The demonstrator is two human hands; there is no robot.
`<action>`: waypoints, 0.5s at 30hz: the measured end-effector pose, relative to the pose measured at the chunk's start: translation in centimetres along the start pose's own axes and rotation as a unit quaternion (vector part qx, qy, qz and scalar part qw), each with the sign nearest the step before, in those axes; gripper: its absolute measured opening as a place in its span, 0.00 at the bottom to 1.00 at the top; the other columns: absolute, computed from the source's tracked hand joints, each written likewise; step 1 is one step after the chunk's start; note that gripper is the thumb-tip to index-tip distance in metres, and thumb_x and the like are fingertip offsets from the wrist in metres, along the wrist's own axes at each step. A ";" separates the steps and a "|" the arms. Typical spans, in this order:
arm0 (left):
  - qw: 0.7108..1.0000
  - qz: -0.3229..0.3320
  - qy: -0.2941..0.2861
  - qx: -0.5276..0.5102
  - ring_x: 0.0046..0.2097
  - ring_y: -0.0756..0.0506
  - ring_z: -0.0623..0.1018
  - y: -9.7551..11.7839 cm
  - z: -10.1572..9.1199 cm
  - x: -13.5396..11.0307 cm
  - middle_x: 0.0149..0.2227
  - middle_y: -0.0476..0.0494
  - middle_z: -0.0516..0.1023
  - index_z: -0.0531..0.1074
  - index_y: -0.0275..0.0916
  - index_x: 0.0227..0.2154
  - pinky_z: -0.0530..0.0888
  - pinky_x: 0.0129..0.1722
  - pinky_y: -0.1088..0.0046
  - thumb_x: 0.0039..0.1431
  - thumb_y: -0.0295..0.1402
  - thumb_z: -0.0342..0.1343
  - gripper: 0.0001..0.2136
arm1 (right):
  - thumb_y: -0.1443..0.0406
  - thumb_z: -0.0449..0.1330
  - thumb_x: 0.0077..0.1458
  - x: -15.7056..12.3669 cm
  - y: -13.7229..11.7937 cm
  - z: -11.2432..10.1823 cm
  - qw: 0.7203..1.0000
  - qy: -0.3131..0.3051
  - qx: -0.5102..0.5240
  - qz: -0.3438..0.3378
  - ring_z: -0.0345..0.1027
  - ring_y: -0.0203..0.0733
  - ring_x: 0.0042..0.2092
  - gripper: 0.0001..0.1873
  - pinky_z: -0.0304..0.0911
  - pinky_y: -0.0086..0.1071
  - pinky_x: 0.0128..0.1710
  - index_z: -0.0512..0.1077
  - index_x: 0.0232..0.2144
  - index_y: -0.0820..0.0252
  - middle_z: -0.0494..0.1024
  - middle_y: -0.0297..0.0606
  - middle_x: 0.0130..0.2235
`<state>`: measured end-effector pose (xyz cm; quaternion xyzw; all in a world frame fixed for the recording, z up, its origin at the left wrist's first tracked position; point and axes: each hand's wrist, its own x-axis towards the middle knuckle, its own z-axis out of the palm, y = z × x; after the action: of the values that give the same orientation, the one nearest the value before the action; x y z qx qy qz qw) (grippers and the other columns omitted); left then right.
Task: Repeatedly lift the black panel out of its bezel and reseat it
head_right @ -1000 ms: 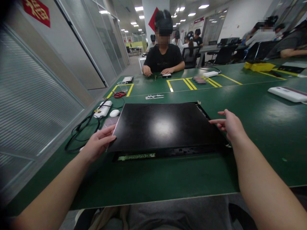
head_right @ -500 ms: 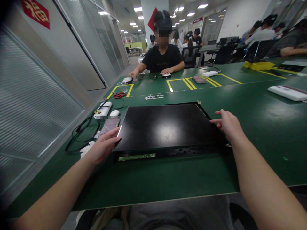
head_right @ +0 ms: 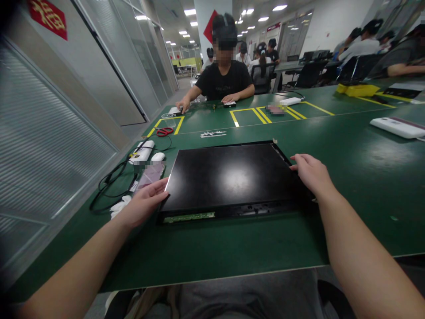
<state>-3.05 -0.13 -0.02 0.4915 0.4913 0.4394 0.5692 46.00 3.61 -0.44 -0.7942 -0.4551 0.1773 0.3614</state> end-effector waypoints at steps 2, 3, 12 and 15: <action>1.000 0.003 -0.001 0.002 0.64 0.31 0.78 0.0 0.1 0.0 0.54 0.33 0.84 0.82 0.37 0.51 0.67 0.69 0.50 0.45 0.40 0.79 0.28 | 0.51 0.53 0.62 -0.1 -0.3 0.0 1.000 -0.002 -0.012 -0.005 0.70 0.44 0.34 0.22 0.62 0.38 0.37 0.80 0.44 0.55 0.86 0.43 0.38; 1.000 0.004 -0.002 0.003 0.63 0.31 0.78 0.0 0.2 0.1 0.54 0.33 0.84 0.82 0.38 0.51 0.67 0.69 0.50 0.44 0.40 0.79 0.29 | 0.51 0.53 0.62 -0.2 -0.4 -0.1 1.000 -0.005 -0.017 -0.004 0.71 0.45 0.34 0.22 0.62 0.38 0.38 0.80 0.44 0.55 0.86 0.43 0.39; 0.999 0.012 0.023 0.030 0.67 0.29 0.75 -0.3 0.3 0.4 0.56 0.30 0.83 0.81 0.37 0.50 0.64 0.72 0.49 0.40 0.44 0.81 0.33 | 0.53 0.58 0.60 0.4 -0.1 -0.4 0.997 -0.041 -0.067 0.010 0.76 0.47 0.39 0.19 0.67 0.40 0.43 0.81 0.45 0.55 0.86 0.43 0.44; 0.998 0.010 0.023 0.051 0.69 0.29 0.72 -0.3 0.4 0.4 0.59 0.29 0.81 0.79 0.36 0.53 0.63 0.72 0.49 0.41 0.45 0.80 0.36 | 0.52 0.56 0.60 1.1 0.9 -0.1 0.991 -0.027 -0.121 -0.043 0.77 0.47 0.38 0.21 0.69 0.40 0.42 0.82 0.45 0.53 0.87 0.41 0.42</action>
<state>-2.64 0.16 -0.39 0.5146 0.5213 0.4306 0.5273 47.14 4.21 -0.97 -0.8070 -0.5163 0.1266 0.2573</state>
